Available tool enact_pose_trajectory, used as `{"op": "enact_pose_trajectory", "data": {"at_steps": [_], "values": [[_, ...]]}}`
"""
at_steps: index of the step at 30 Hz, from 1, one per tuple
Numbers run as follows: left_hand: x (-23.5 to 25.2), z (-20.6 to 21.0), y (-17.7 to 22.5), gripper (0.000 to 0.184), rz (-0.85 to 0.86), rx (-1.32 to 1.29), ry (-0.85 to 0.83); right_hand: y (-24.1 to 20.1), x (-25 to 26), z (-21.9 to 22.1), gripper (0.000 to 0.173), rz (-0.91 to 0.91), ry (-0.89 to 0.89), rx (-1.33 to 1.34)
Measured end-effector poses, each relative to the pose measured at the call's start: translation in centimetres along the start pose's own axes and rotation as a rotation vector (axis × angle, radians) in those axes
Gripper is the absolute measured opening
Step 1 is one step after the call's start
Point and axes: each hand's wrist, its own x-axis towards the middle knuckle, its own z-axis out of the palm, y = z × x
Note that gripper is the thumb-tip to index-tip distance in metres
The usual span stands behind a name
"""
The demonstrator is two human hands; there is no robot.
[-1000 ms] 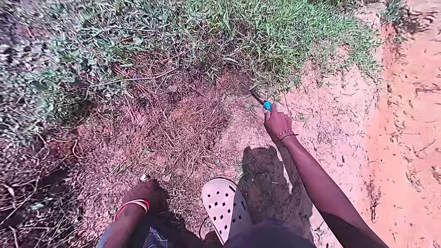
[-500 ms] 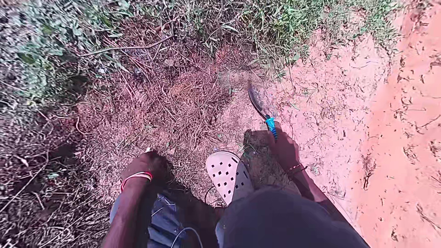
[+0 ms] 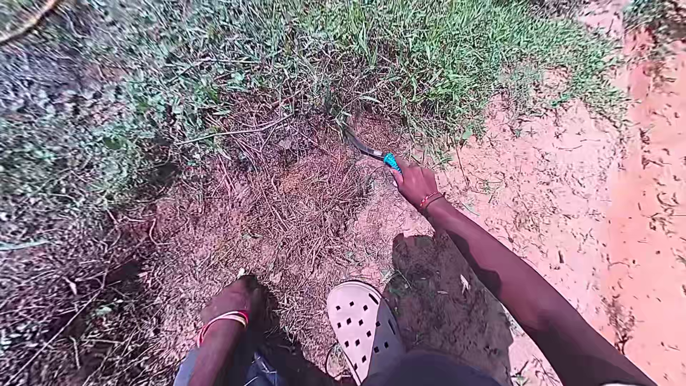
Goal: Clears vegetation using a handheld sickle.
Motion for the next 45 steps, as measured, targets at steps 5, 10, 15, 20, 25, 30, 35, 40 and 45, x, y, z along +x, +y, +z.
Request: {"op": "enact_pose_trajectory", "data": {"at_steps": [5, 10, 15, 20, 25, 30, 35, 40, 45], "values": [[-0.5, -0.5, 0.5, 0.042, -0.012, 0.017, -0.017, 2.0, 6.9, -1.7, 0.052, 0.202, 0.062, 0.047], [-0.3, -0.4, 0.7, 0.045, -0.023, 0.011, -0.022, 3.0, 8.1, -1.7, 0.054, 0.254, 0.064, -0.016], [-0.3, -0.6, 1.1, 0.044, -0.028, 0.050, -0.030, 3.2, 9.1, -1.2, 0.052, 0.261, 0.020, 0.006], [-1.0, -1.1, 0.9, 0.044, -0.039, 0.033, -0.018, 3.3, 5.0, -1.1, 0.054, 0.291, 0.023, 0.106], [-0.1, -0.4, 0.8, 0.043, -0.024, 0.027, -0.003, 4.7, 4.2, -2.0, 0.052, 0.330, 0.009, 0.065], [-0.5, -0.8, 1.1, 0.042, -0.024, 0.027, -0.017, 4.4, 10.0, -5.3, 0.051, 0.355, -0.024, 0.116], [-0.5, -0.2, 0.3, 0.044, 0.032, 0.002, 0.015, 5.3, 1.0, -0.4, 0.054, 0.361, 0.000, 0.111], [1.4, 1.1, -0.2, 0.045, 0.063, -0.038, 0.026, 7.1, 2.7, -1.4, 0.053, 0.426, -0.015, 0.100], [-0.2, 1.0, -1.4, 0.046, 0.112, -0.004, 0.015, 6.8, 3.0, -0.9, 0.056, 0.439, -0.015, 0.069]]}}
